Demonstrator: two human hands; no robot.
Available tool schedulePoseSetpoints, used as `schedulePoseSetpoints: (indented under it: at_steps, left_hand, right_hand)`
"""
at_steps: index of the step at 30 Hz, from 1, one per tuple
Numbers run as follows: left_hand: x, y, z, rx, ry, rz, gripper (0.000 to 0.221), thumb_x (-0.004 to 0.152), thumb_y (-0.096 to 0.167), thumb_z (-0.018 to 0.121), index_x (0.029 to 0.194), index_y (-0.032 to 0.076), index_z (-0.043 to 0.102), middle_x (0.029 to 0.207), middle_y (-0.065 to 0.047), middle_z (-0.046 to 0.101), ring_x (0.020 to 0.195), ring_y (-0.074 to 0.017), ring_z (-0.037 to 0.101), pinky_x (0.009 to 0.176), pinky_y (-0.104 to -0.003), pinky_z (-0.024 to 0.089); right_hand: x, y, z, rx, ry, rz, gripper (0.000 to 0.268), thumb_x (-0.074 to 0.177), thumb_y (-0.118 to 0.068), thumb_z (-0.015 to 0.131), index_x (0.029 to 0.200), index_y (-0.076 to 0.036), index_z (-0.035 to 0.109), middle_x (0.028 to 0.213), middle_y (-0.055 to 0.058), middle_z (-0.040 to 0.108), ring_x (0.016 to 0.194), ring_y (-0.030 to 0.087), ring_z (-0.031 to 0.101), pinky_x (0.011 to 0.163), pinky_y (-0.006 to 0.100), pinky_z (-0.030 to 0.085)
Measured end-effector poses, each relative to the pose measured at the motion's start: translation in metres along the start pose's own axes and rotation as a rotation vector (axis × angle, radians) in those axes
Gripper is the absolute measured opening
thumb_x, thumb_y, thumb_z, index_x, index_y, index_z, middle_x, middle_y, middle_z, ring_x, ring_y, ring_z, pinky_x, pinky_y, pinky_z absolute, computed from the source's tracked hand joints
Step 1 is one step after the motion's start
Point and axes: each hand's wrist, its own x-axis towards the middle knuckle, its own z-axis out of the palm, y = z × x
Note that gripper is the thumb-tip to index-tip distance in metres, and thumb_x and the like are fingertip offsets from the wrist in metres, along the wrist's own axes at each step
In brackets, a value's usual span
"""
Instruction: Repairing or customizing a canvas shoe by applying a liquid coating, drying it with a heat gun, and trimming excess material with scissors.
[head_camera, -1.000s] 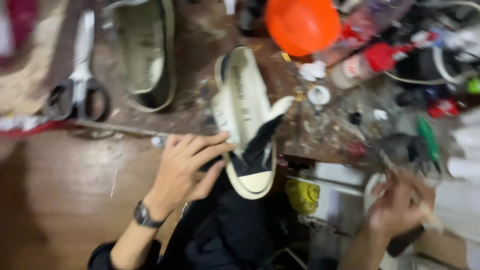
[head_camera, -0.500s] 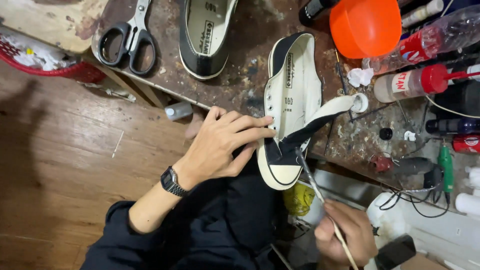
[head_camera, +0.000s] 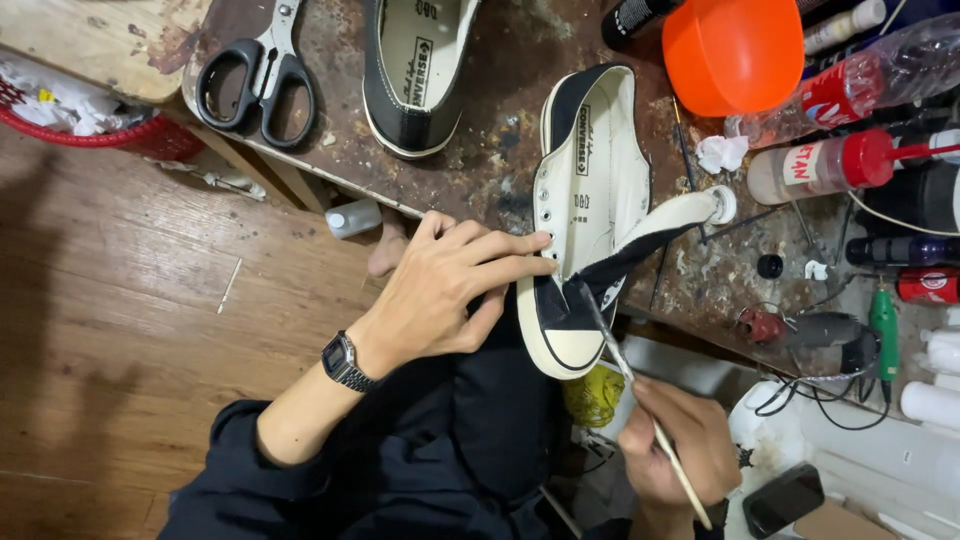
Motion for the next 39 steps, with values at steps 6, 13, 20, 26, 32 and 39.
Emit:
schedulePoseSetpoints:
  at_steps: [6,13,20,26,32,39]
  left_hand:
    - [0.000,0.000,0.002,-0.014,0.003,-0.008,0.050,0.072,0.007,0.049,0.119,0.020,0.061,0.125,0.005,0.062,0.077,-0.0180,0.050,0.067,-0.035,0.027]
    - [0.000,-0.001,0.001,-0.031,0.004,-0.008,0.052,0.070,0.006,0.048,0.119,0.019,0.061,0.126,0.005,0.062,0.077,-0.0183,0.049,0.068,-0.035,0.028]
    - [-0.001,0.000,0.001,-0.022,0.014,-0.013,0.053,0.070,0.005,0.047,0.119,0.019,0.061,0.126,0.004,0.062,0.076,-0.0182,0.049,0.068,-0.035,0.027]
    - [-0.001,0.000,0.002,-0.011,0.009,-0.015,0.054,0.068,0.006,0.047,0.119,0.019,0.061,0.126,0.005,0.062,0.077,-0.0183,0.051,0.067,-0.035,0.028]
    - [-0.001,0.000,0.002,-0.029,0.014,-0.013,0.053,0.069,0.005,0.046,0.119,0.019,0.061,0.126,0.005,0.062,0.076,-0.0183,0.049,0.068,-0.035,0.028]
    - [-0.001,0.000,0.001,-0.030,0.020,-0.013,0.054,0.068,0.005,0.046,0.118,0.018,0.061,0.126,0.004,0.062,0.075,-0.0180,0.050,0.068,-0.035,0.027]
  right_hand:
    - [-0.001,-0.003,0.000,-0.006,0.006,0.021,0.029,0.086,-0.020,0.057,0.079,0.007,0.065,0.079,0.021,0.066,0.067,0.029,0.066,0.062,0.035,0.054]
    - [0.010,-0.007,0.004,0.054,0.037,-0.075,0.028,0.086,-0.018,0.056,0.078,0.008,0.063,0.075,0.021,0.065,0.063,0.029,0.066,0.058,0.035,0.056]
    - [0.013,-0.014,0.000,0.008,0.006,-0.049,0.025,0.086,-0.015,0.057,0.081,0.009,0.064,0.080,0.023,0.065,0.068,0.030,0.066,0.063,0.033,0.055]
    - [0.012,-0.014,0.001,-0.007,-0.001,-0.066,0.021,0.088,-0.012,0.056,0.082,0.006,0.065,0.080,0.019,0.067,0.068,0.027,0.067,0.064,0.034,0.054]
    - [0.014,-0.012,0.003,0.005,-0.007,-0.123,0.027,0.088,-0.015,0.054,0.080,0.009,0.064,0.078,0.022,0.066,0.067,0.030,0.067,0.061,0.035,0.056]
    - [0.015,-0.015,-0.001,0.020,-0.017,-0.085,0.030,0.087,-0.017,0.054,0.080,0.010,0.063,0.078,0.026,0.065,0.067,0.033,0.066,0.060,0.037,0.055]
